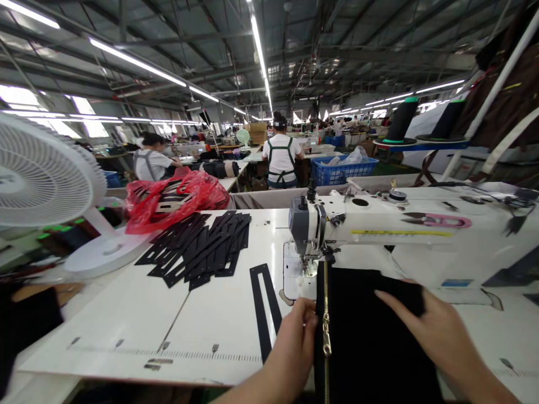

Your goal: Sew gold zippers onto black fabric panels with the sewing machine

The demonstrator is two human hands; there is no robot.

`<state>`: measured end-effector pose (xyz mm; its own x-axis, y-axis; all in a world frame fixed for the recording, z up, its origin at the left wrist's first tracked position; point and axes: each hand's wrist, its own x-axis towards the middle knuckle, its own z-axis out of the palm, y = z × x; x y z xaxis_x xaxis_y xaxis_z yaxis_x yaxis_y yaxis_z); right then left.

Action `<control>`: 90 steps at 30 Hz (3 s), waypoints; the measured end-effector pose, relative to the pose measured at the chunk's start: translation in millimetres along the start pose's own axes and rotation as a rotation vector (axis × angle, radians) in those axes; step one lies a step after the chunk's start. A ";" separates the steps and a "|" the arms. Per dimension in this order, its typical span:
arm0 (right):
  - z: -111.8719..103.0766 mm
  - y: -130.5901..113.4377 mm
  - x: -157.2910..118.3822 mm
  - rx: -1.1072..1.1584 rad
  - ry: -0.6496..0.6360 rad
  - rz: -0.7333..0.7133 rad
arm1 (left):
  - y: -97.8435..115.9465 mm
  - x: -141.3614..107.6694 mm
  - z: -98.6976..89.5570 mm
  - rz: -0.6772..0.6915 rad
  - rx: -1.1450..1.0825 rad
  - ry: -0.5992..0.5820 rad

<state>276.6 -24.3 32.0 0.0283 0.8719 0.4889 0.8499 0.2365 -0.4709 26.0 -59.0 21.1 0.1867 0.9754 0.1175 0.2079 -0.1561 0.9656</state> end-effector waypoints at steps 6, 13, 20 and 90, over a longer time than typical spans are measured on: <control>64.2 4.4 29.0 0.049 -0.152 -0.042 | -16.1 21.1 -44.8 0.336 0.830 -0.255; 62.6 17.6 11.5 -0.149 -0.091 -0.035 | -15.1 46.2 -45.2 0.359 0.928 -0.536; 57.1 -7.0 18.1 -0.577 -0.032 -0.293 | -14.9 44.9 -44.7 0.322 0.934 -0.541; 92.5 -62.7 -9.2 -0.150 -0.461 -0.507 | -66.1 56.0 -56.2 0.950 1.120 -0.102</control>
<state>174.4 -7.5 -10.9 -0.5885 0.7706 0.2447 0.7637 0.6292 -0.1445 -31.3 14.7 -23.2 0.7306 0.4328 0.5281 0.5810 -0.8004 -0.1478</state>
